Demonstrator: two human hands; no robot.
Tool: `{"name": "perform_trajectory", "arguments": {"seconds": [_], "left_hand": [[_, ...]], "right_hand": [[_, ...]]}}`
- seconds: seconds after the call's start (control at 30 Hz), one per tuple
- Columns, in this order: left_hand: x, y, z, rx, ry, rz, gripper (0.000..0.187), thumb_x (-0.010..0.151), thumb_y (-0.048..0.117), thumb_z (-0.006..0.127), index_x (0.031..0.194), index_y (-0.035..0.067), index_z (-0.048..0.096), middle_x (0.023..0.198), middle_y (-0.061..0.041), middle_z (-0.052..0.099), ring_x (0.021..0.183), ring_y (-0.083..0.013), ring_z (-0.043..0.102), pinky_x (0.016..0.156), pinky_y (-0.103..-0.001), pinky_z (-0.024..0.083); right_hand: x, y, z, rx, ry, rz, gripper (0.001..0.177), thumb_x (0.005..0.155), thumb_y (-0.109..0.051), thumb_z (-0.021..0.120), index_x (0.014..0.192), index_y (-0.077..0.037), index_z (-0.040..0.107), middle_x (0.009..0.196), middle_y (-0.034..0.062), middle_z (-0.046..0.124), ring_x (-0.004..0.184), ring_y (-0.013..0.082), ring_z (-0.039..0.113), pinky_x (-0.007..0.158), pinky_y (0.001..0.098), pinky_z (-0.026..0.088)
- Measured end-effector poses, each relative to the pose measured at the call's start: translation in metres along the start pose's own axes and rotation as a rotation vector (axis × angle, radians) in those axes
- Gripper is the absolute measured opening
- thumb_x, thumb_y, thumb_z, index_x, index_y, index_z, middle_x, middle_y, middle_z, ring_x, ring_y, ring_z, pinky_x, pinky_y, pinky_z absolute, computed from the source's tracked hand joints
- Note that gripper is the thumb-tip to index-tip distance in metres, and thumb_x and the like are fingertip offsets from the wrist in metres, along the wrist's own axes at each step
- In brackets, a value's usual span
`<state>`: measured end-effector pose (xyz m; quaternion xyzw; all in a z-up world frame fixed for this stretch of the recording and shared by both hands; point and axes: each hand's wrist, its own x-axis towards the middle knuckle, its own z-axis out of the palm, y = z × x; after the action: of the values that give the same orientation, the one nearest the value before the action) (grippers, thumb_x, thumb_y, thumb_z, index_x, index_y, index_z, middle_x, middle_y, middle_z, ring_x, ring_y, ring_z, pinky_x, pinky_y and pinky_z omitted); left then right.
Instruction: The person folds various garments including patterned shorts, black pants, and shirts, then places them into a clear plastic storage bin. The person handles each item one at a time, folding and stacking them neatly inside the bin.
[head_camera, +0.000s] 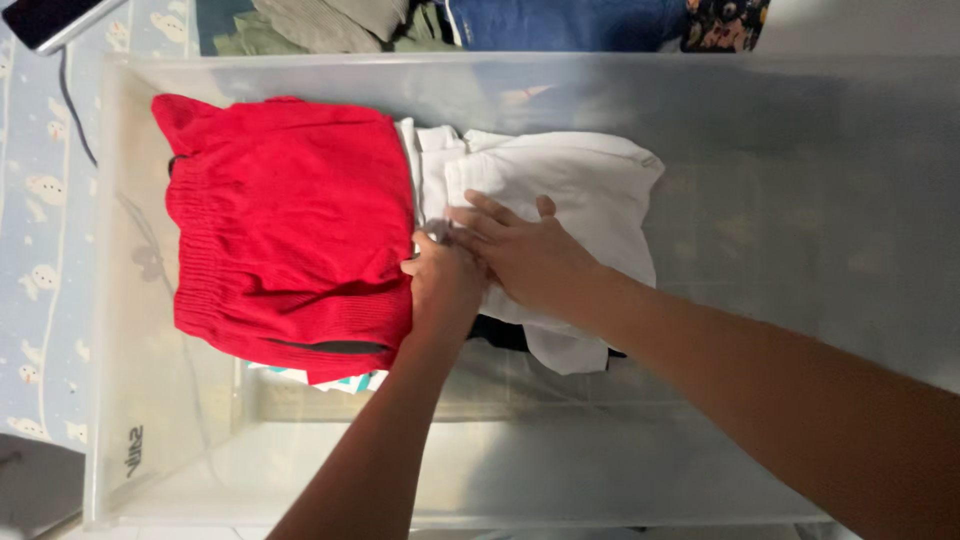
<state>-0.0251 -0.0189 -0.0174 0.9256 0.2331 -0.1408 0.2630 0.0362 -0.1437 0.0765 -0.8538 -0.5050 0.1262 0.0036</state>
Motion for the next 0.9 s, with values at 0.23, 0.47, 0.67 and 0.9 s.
{"name": "perform_trajectory", "arguments": {"seconds": [0.23,0.47,0.67,0.9], "left_hand": [[0.019,-0.017,-0.017,-0.275,-0.048,-0.371,0.079,0.087,0.009,0.067,0.149,0.006,0.018,0.137,-0.043,0.033,0.114,-0.0524,0.061,0.094,-0.051,0.053],[-0.023,0.0,-0.024,-0.268,0.104,-0.037,0.053,0.093,0.003,0.057,0.139,-0.005,0.032,0.126,-0.049,0.039,0.098,-0.0489,0.069,0.083,-0.046,0.06],[-0.046,0.025,-0.023,-0.32,0.023,0.141,0.043,0.095,0.003,0.055,0.134,-0.007,0.039,0.124,-0.049,0.037,0.089,-0.0535,0.067,0.076,-0.054,0.058],[-0.038,0.019,-0.002,0.149,-0.071,0.287,0.035,0.094,0.003,0.054,0.128,-0.006,0.049,0.115,-0.042,0.052,0.091,-0.0504,0.07,0.076,-0.048,0.062]], "right_hand": [[0.0,-0.003,0.003,-0.189,-0.046,0.106,0.058,0.089,-0.019,0.06,0.146,-0.023,0.047,0.161,-0.0062,0.029,0.151,0.0173,0.02,0.097,0.0726,0.043],[0.001,0.01,0.018,0.347,0.028,0.149,0.066,0.084,0.0,0.066,0.146,-0.015,0.047,0.16,-0.0011,0.032,0.153,0.0257,0.022,0.104,0.0553,0.044],[-0.065,0.073,0.045,0.53,0.492,0.634,0.066,0.085,-0.002,0.073,0.146,-0.009,0.047,0.147,0.0173,0.048,0.137,0.0311,0.052,0.116,0.0416,0.044],[-0.111,0.087,0.069,0.98,-0.039,1.084,0.119,0.078,-0.038,0.08,0.164,-0.014,0.001,0.147,0.0307,0.05,0.132,0.039,0.06,0.114,0.0435,0.046]]}}
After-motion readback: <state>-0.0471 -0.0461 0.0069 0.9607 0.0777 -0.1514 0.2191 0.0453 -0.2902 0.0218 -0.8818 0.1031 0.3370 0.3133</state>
